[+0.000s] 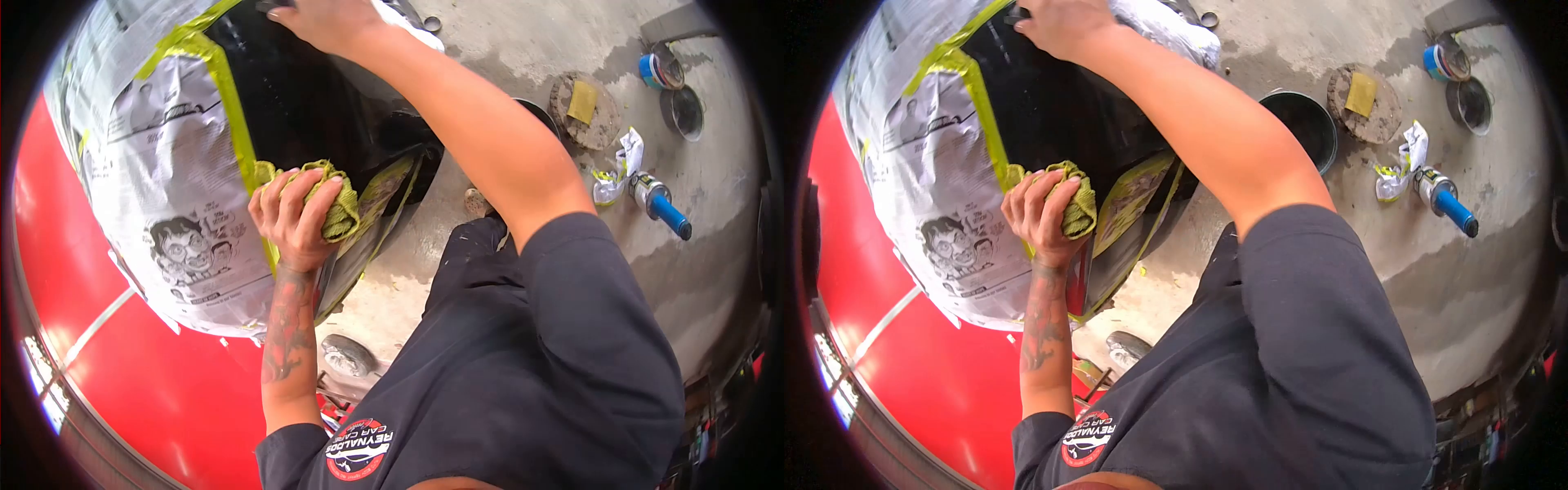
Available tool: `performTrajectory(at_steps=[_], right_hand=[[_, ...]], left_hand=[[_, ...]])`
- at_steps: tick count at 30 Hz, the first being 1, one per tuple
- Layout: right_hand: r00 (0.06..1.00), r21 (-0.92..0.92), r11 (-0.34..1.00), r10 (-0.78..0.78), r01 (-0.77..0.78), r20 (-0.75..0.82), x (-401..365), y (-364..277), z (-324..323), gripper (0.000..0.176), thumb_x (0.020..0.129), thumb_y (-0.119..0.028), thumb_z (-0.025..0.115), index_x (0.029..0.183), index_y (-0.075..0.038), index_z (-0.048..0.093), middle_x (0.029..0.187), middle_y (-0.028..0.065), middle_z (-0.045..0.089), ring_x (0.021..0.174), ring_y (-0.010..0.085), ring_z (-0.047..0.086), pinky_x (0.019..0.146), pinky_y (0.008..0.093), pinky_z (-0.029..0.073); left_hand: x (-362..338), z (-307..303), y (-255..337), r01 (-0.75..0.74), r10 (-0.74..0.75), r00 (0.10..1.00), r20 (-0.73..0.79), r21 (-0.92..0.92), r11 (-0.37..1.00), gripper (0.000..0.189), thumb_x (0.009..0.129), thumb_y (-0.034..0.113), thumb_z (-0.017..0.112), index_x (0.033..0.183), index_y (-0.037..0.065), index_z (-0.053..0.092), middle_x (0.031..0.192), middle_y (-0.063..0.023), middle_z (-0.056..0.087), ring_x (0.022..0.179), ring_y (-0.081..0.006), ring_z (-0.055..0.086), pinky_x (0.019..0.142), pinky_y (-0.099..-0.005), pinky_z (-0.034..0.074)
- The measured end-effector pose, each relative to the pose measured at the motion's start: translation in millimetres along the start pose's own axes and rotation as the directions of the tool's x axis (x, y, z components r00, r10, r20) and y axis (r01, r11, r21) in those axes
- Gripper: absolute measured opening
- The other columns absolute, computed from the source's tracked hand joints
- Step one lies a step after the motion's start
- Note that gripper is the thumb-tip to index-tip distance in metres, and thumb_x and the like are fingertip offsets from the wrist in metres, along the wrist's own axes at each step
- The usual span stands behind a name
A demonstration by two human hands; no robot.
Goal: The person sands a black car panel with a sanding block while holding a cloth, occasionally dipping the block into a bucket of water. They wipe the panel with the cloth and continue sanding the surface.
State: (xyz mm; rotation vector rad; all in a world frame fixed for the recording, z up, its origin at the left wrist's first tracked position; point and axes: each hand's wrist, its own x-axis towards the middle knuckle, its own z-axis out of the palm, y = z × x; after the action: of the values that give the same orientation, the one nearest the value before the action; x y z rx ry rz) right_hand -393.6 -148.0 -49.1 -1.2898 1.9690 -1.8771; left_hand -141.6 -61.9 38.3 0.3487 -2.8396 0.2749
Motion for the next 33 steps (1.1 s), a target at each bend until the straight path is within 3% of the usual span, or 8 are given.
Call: performTrajectory(at_steps=[3, 7, 10, 11, 13, 16, 26, 33], right_hand=[[0.977, -0.077, 0.983, -0.173, 0.164, -0.126, -79.2, -11.4, -13.3, 0.037, 0.082, -0.028, 0.081, 0.116, -0.016, 0.072, 0.125, 0.0072, 0.067, 0.113, 0.033, 0.063, 0.093, 0.0451, 0.052], [0.98, -0.055, 0.979, -0.196, 0.197, 0.018, -172.6, -29.7, -39.7, 0.042, 0.082, -0.026, 0.082, 0.122, -0.015, 0.071, 0.128, 0.0107, 0.065, 0.116, 0.0309, 0.061, 0.1, 0.0444, 0.048], [0.963, -0.057, 0.962, -0.265, 0.267, 0.043, -123.8, -16.8, -32.0, 0.042, 0.087, -0.03, 0.081, 0.122, -0.009, 0.072, 0.126, 0.0158, 0.067, 0.12, 0.0348, 0.06, 0.103, 0.0463, 0.047], [0.967, -0.061, 0.966, -0.252, 0.253, 0.025, -103.1, -14.8, -27.5, 0.041, 0.089, -0.03, 0.079, 0.122, -0.007, 0.072, 0.126, 0.0172, 0.067, 0.122, 0.0363, 0.06, 0.103, 0.0467, 0.046], [0.972, -0.162, 0.958, -0.233, 0.236, 0.041, -80.6, -20.6, -27.7, 0.041, 0.094, -0.028, 0.075, 0.126, -0.003, 0.07, 0.128, 0.0191, 0.068, 0.124, 0.0377, 0.06, 0.106, 0.0444, 0.047], [0.962, -0.162, 0.949, -0.259, 0.269, 0.084, -104.0, -27.1, -30.0, 0.042, 0.092, -0.028, 0.077, 0.127, -0.006, 0.07, 0.127, 0.0195, 0.066, 0.122, 0.0369, 0.059, 0.105, 0.0461, 0.045], [0.967, -0.308, 0.919, -0.208, 0.245, 0.149, -197.7, -83.8, -36.3, 0.044, 0.091, -0.026, 0.079, 0.13, -0.006, 0.069, 0.13, 0.017, 0.063, 0.122, 0.035, 0.058, 0.105, 0.0455, 0.044], [0.929, -0.428, 0.827, -0.352, 0.365, 0.111, -272.2, -135.1, -2.2, 0.047, 0.085, -0.028, 0.082, 0.127, -0.009, 0.07, 0.125, 0.0153, 0.064, 0.12, 0.0339, 0.058, 0.103, 0.0458, 0.043]], left_hand=[[-5.3, 5.6, -2.1, 0.042, -0.042, 0.998, -0.041, 0.002, 0.999, 0.031, 0.076, 0.029, 0.077, 0.106, 0.028, 0.075, 0.11, 0.0036, 0.07, 0.107, -0.0235, 0.065, 0.097, -0.044, 0.041], [-3.1, 4.0, -0.5, 0.066, -0.067, 0.996, -0.06, -0.015, 0.998, 0.025, 0.08, 0.024, 0.073, 0.105, 0.027, 0.073, 0.106, 0.0059, 0.069, 0.103, -0.0214, 0.064, 0.094, -0.0444, 0.042], [-3.4, 5.9, 6.9, 0.135, -0.135, 0.987, -0.086, -0.002, 0.991, 0.023, 0.078, 0.026, 0.074, 0.101, 0.029, 0.071, 0.107, 0.008, 0.067, 0.106, -0.0201, 0.062, 0.094, -0.0466, 0.043], [-8.2, 10.7, 5.0, 0.12, -0.115, 0.988, -0.102, 0.046, 0.992, 0.038, 0.071, 0.042, 0.083, 0.105, 0.027, 0.072, 0.107, 0.005, 0.068, 0.103, -0.022, 0.063, 0.091, -0.0452, 0.042], [-13.5, 12.9, 16.6, 0.214, -0.202, 0.968, -0.15, 0.065, 0.975, 0.03, 0.075, 0.036, 0.079, 0.103, 0.028, 0.072, 0.106, 0.0061, 0.068, 0.104, -0.0215, 0.063, 0.092, -0.0445, 0.042], [-36.2, 12.9, 32.4, 0.297, -0.271, 0.932, -0.241, 0.08, 0.951, 0.022, 0.082, 0.019, 0.068, 0.101, 0.029, 0.072, 0.104, 0.0074, 0.068, 0.104, -0.0213, 0.063, 0.093, -0.0446, 0.042], [-152.3, -2.2, 44.1, 0.407, -0.37, 0.864, -0.341, 0.042, 0.912, 0.019, 0.082, 0.022, 0.07, 0.099, 0.029, 0.073, 0.107, 0.0081, 0.068, 0.106, -0.0201, 0.062, 0.097, -0.0445, 0.042], [-270.0, -21.5, 42.4, 0.369, -0.331, 0.893, -0.306, 0.072, 0.927, 0.02, 0.082, 0.024, 0.07, 0.101, 0.029, 0.073, 0.107, 0.0089, 0.067, 0.105, -0.0202, 0.062, 0.097, -0.0444, 0.042]])
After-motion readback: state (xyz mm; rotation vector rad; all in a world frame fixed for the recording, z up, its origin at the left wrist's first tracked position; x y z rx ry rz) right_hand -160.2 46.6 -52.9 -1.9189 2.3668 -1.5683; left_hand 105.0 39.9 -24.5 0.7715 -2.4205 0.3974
